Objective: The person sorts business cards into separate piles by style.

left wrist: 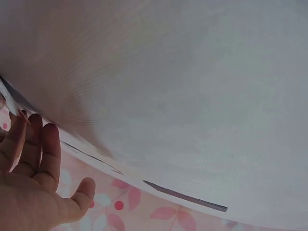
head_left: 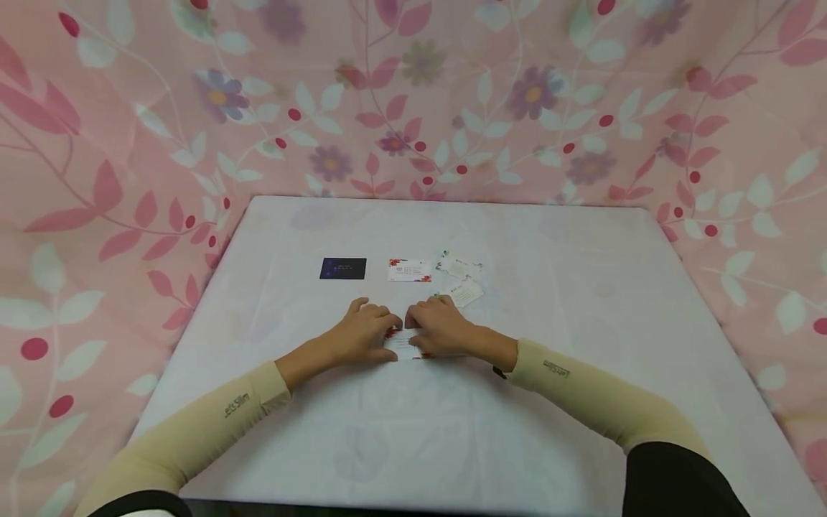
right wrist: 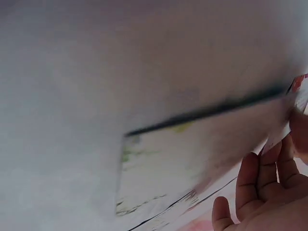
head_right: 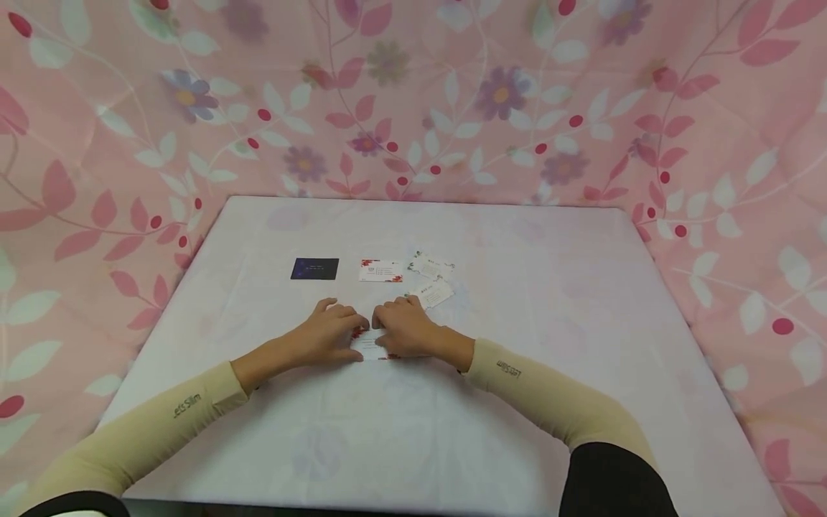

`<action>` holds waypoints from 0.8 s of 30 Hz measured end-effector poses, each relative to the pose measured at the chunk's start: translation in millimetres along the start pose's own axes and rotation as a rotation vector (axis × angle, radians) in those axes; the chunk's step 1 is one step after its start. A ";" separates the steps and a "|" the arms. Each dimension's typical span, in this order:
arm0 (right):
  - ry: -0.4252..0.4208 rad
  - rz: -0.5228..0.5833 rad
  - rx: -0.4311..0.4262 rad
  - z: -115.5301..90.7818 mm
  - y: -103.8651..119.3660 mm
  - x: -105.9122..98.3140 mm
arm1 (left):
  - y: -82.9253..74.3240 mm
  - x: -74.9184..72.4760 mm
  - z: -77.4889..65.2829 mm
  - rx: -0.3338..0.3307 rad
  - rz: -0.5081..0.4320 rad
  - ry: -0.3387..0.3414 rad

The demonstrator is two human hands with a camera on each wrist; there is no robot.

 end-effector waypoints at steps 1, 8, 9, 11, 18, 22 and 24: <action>-0.017 0.008 0.005 2.2 0.1 -1.4 | -1.1 -1.0 -0.7 0.013 0.004 -0.008; -0.162 0.131 0.032 11.7 -1.7 -13.6 | -2.3 -11.6 -8.3 0.044 0.054 -0.077; -0.180 0.161 0.044 12.6 -2.8 -15.8 | -1.8 -14.3 -9.4 0.049 0.068 -0.092; -0.206 0.229 0.073 14.2 -6.3 -18.5 | -2.6 -20.0 -11.6 0.070 0.092 -0.123; -0.156 0.485 0.135 18.2 -17.8 -19.3 | -12.1 -34.3 -16.0 0.198 0.219 -0.216; -0.154 0.523 0.101 19.1 -19.4 -22.4 | -14.1 -37.8 -17.3 0.253 0.255 -0.257; -0.166 0.519 0.081 17.6 -19.1 -25.4 | -11.7 -39.6 -16.7 0.248 0.228 -0.264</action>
Point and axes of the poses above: each hand's wrist, its own z-axis towards the middle knuckle, its own x-axis out of the palm, y = z × x, the point moved 9 cm from there along z, towards the middle knuckle, and after that the axes turned 13 degrees about -z, right-handed, at the moved point
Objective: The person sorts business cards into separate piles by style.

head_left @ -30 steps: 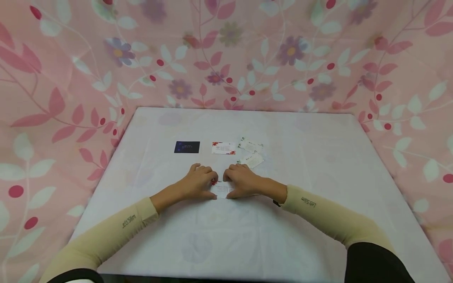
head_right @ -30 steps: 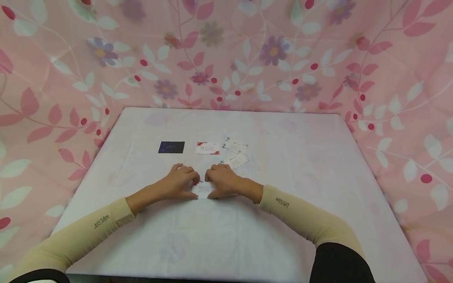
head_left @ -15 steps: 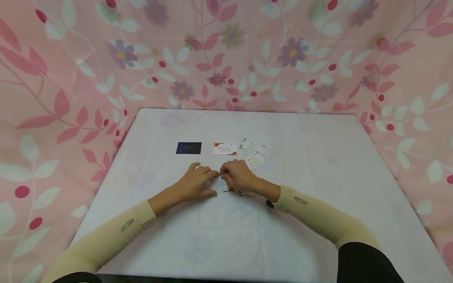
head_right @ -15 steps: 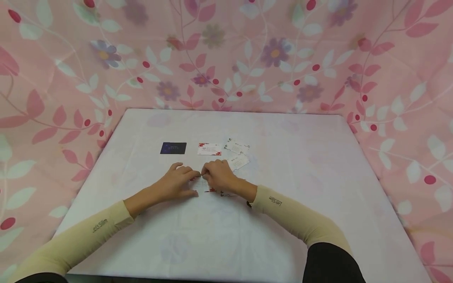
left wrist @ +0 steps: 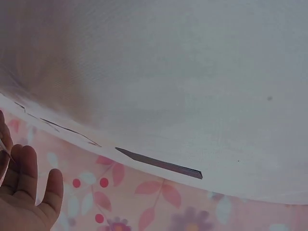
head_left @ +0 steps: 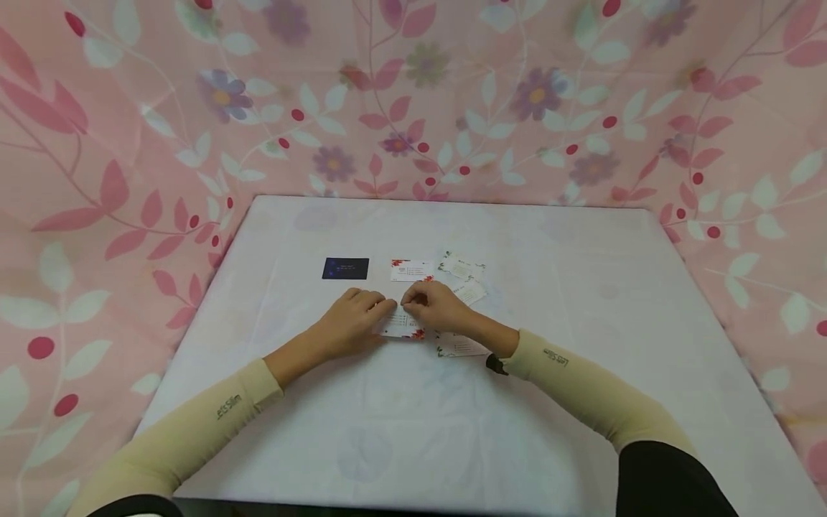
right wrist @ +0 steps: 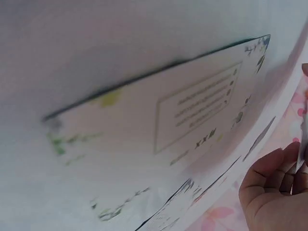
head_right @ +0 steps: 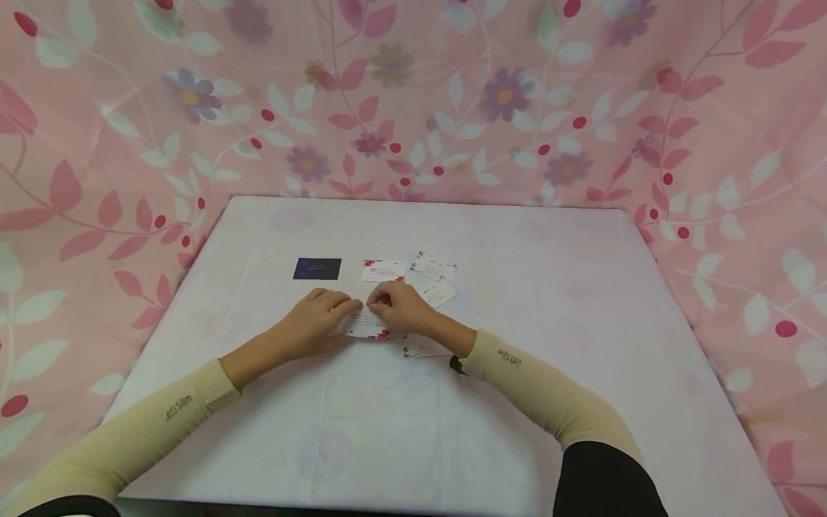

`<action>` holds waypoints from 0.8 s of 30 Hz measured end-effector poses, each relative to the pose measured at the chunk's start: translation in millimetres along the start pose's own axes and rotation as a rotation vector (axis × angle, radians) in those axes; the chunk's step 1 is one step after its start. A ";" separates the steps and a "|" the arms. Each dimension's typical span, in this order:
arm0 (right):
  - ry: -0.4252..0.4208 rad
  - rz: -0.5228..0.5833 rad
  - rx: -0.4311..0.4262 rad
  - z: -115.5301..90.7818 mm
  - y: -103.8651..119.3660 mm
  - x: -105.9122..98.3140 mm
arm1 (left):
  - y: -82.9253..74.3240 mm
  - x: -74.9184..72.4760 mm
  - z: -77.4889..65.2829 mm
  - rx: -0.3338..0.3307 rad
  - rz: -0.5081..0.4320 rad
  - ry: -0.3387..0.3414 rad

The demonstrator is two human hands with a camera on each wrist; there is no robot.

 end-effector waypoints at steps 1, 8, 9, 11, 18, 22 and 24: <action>-0.008 -0.018 -0.017 -1.3 1.0 -1.7 | 2.1 -0.2 0.7 -0.016 -0.023 -0.001; -0.053 -0.322 -0.150 -14.8 9.8 -6.1 | 17.0 -4.0 2.3 -0.148 -0.186 0.003; -0.060 -0.369 -0.165 -16.3 10.9 -6.2 | 18.6 -4.7 2.3 -0.160 -0.201 0.005; -0.081 -0.440 -0.191 -18.8 12.2 -7.0 | 20.9 -5.0 2.5 -0.172 -0.222 0.012; -0.094 -0.487 -0.189 -22.7 5.9 -7.7 | 25.3 1.1 5.0 -0.196 -0.249 0.052; -0.086 -0.515 -0.194 -23.7 -0.5 -6.1 | 29.8 7.7 5.5 -0.248 -0.269 0.079; -0.091 -0.527 -0.202 -23.1 -3.4 -7.3 | 32.2 10.6 6.9 -0.273 -0.284 0.088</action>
Point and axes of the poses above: each hand's wrist, its own z-axis towards the middle knuckle, its own x-axis out of the palm, y = z × x, the point moved 9 cm from there along z, towards the middle knuckle, and after that the axes turned 13 degrees about -z, right-handed, at the moved point
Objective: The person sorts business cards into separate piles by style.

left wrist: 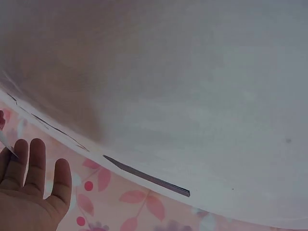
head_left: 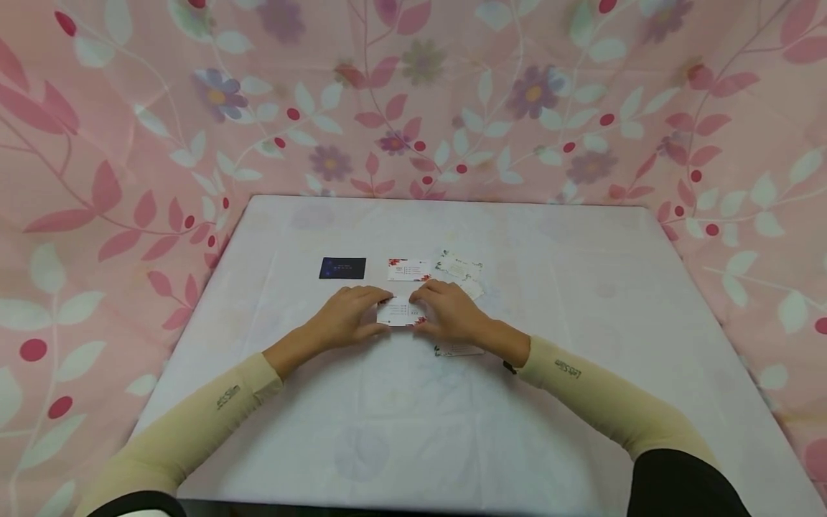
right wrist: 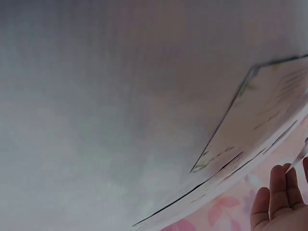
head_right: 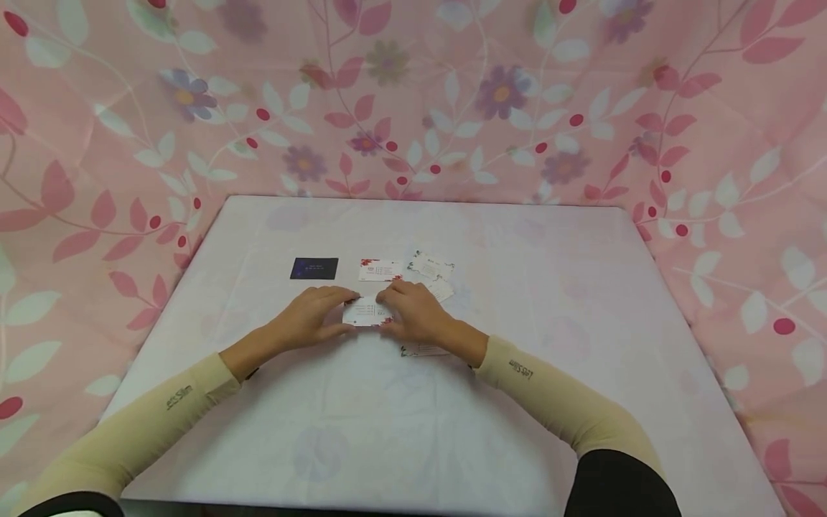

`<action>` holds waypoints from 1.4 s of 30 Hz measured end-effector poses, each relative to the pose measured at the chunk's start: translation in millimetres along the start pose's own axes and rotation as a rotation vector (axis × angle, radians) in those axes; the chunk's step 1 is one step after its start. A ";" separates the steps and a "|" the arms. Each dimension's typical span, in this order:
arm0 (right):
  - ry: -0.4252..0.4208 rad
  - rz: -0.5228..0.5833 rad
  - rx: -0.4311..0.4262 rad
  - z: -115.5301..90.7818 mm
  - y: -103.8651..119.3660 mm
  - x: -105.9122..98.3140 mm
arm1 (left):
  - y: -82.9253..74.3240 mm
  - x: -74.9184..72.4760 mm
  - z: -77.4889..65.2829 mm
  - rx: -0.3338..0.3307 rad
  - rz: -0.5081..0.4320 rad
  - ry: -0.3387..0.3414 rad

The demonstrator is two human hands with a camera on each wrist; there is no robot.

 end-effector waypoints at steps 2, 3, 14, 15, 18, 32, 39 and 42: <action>-0.008 -0.018 -0.001 1.8 -5.0 0.0 | 3.1 1.1 4.2 -0.019 -0.012 0.001; -0.012 -0.013 0.001 3.3 -7.5 -0.6 | 5.2 1.8 7.2 -0.025 -0.009 0.002; -0.008 -0.059 0.027 32.0 -40.8 -3.3 | 33.5 1.3 49.6 -0.081 0.072 0.058; -0.008 -0.062 0.035 35.1 -44.5 -3.4 | 35.7 1.1 53.9 -0.082 0.076 0.064; -0.001 -0.055 0.055 43.3 -53.4 -3.0 | 41.7 -0.4 64.7 -0.083 0.075 0.076; 0.093 -0.040 0.154 63.9 -74.7 8.3 | 64.7 3.4 95.6 -0.162 0.062 0.195; 0.114 -0.035 0.156 65.4 -78.2 14.2 | 72.2 10.9 98.7 -0.169 0.073 0.221; 0.128 -0.039 0.158 65.8 -78.9 16.5 | 74.4 11.7 99.1 -0.173 0.081 0.221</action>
Point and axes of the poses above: each hand's wrist, its own z-axis towards the middle knuckle, its own x-axis out of the palm, y = z × x, the point moved 9 cm from there along z, towards the middle knuckle, and after that the axes turned 13 degrees about -z, right-handed, at the moved point
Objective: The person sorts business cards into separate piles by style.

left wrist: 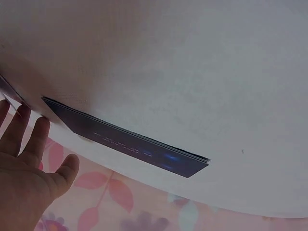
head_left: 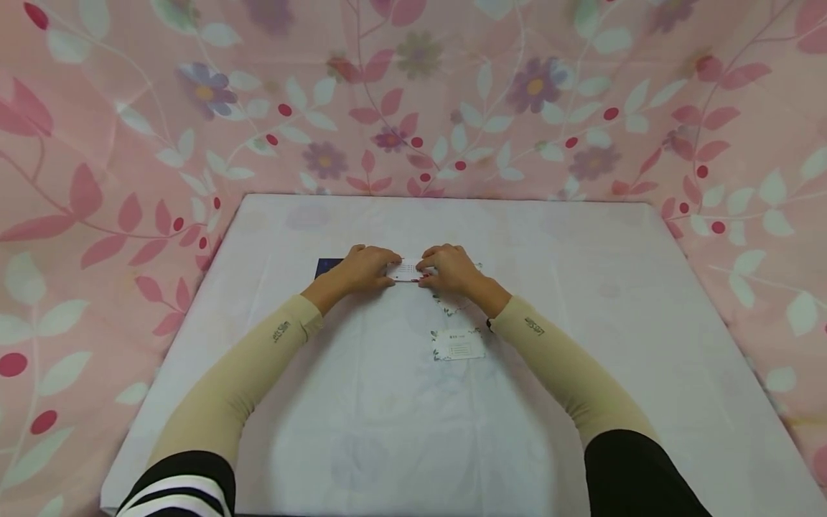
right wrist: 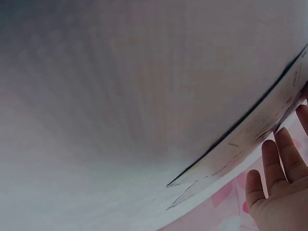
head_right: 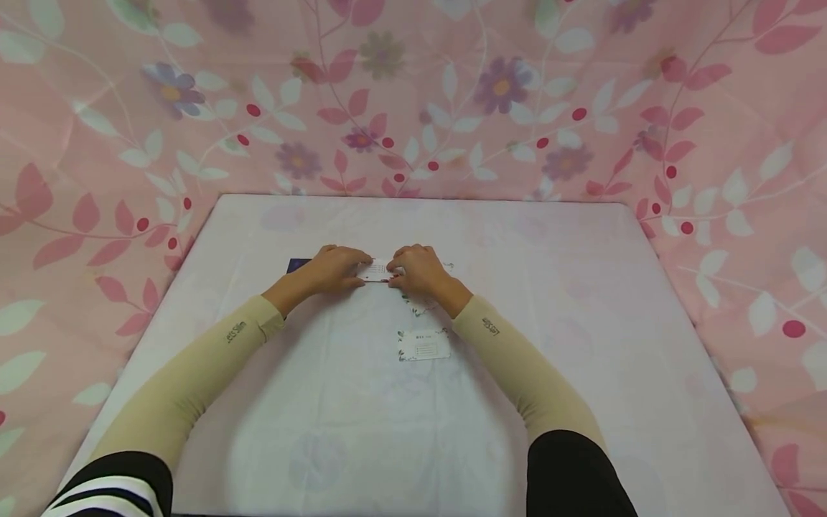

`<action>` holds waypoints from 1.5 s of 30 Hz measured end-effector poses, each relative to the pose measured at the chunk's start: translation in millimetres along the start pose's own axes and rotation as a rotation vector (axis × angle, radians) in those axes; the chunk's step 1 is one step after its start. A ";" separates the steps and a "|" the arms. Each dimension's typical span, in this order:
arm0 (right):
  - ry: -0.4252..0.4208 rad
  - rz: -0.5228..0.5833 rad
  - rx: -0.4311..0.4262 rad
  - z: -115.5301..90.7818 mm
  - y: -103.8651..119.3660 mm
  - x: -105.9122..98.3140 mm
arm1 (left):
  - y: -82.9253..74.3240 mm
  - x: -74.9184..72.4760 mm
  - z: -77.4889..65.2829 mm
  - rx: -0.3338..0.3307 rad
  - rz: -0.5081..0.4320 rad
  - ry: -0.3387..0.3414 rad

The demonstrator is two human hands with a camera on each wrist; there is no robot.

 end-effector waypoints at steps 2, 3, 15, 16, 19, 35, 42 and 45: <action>0.008 0.002 -0.002 -0.6 1.7 -0.4 | 0.3 -0.9 -0.2 -0.002 0.009 -0.001; 0.012 0.004 -0.002 -0.9 2.7 -0.6 | 0.3 -1.6 -0.3 -0.003 0.011 -0.002; 0.054 -0.019 0.020 -6.9 5.3 4.7 | -2.5 -1.1 -2.9 -0.016 -0.001 0.004; 0.053 -0.015 0.019 -8.2 4.0 4.0 | -2.7 0.5 -2.6 -0.015 -0.007 0.005; 0.019 0.034 0.037 -13.5 -4.1 -3.3 | -4.3 4.4 -1.6 0.000 -0.028 0.005; -0.118 0.063 0.114 -67.1 -61.0 -18.5 | -12.1 -26.8 -26.1 0.064 0.004 -0.226; -0.136 0.044 0.083 -88.3 -61.4 -19.4 | -37.3 -18.7 -37.0 0.147 -0.003 -0.259; -0.148 0.035 0.085 -100.8 -60.6 -22.2 | -47.7 -16.0 -45.2 0.145 -0.017 -0.247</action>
Point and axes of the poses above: each hand's wrist, its own z-axis towards the middle knuckle, its own x-axis out of the palm, y = z × x, the point moved 9 cm from there along z, towards the middle knuckle, and after that the axes turned 13 degrees about -z, right-handed, at the moved point
